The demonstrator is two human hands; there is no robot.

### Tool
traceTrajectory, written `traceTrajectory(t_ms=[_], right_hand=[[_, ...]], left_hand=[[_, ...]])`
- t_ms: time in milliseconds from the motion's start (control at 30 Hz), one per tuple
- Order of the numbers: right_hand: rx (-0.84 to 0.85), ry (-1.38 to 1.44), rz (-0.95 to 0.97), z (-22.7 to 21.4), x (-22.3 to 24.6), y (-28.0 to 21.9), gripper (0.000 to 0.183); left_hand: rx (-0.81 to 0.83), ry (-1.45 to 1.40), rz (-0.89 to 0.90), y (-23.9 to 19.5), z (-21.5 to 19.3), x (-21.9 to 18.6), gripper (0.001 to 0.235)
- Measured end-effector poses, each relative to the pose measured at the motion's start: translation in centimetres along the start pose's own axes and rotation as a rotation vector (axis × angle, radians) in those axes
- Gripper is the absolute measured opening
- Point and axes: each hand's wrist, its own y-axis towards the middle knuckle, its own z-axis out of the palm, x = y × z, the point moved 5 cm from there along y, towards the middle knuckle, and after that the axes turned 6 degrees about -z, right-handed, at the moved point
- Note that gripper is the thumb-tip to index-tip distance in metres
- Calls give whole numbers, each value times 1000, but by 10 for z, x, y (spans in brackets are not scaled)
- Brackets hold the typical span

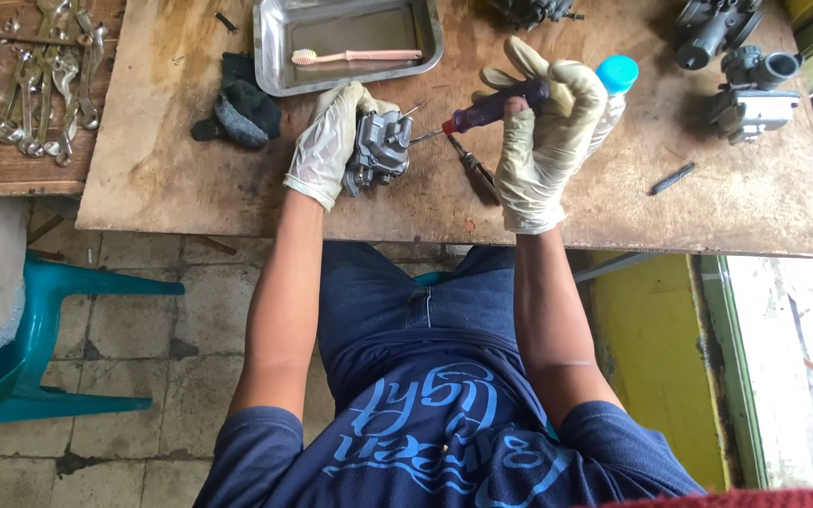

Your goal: The person is reassembling a motorcycle carburetor using a screwdriver on a wooden workbench.

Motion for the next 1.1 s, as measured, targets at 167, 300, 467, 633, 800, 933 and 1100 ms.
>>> traceTrajectory(t_ms=[167, 300, 467, 633, 800, 933, 1100], right_hand=[[-111, -120, -87, 0, -3, 8, 20], [-255, -280, -140, -9, -14, -10, 26], [-91, 72, -22, 2, -5, -4, 26], [-158, -346, -199, -1, 3, 1, 22], [-57, 121, -7, 2, -4, -6, 36], [-97, 53, 23, -1, -10, -8, 21], [-75, -183, -103, -6, -6, -7, 31]], left_hand=[[45, -93, 41, 1, 1, 0, 26], [14, 15, 17, -1, 0, -2, 25], [5, -56, 5, 2, -2, 3, 26], [9, 30, 6, 1, -2, -1, 28], [-4, 16, -18, -2, -1, -1, 27], [24, -54, 30, 7, -2, 4, 24], [40, -21, 8, 5, -1, 3, 24]])
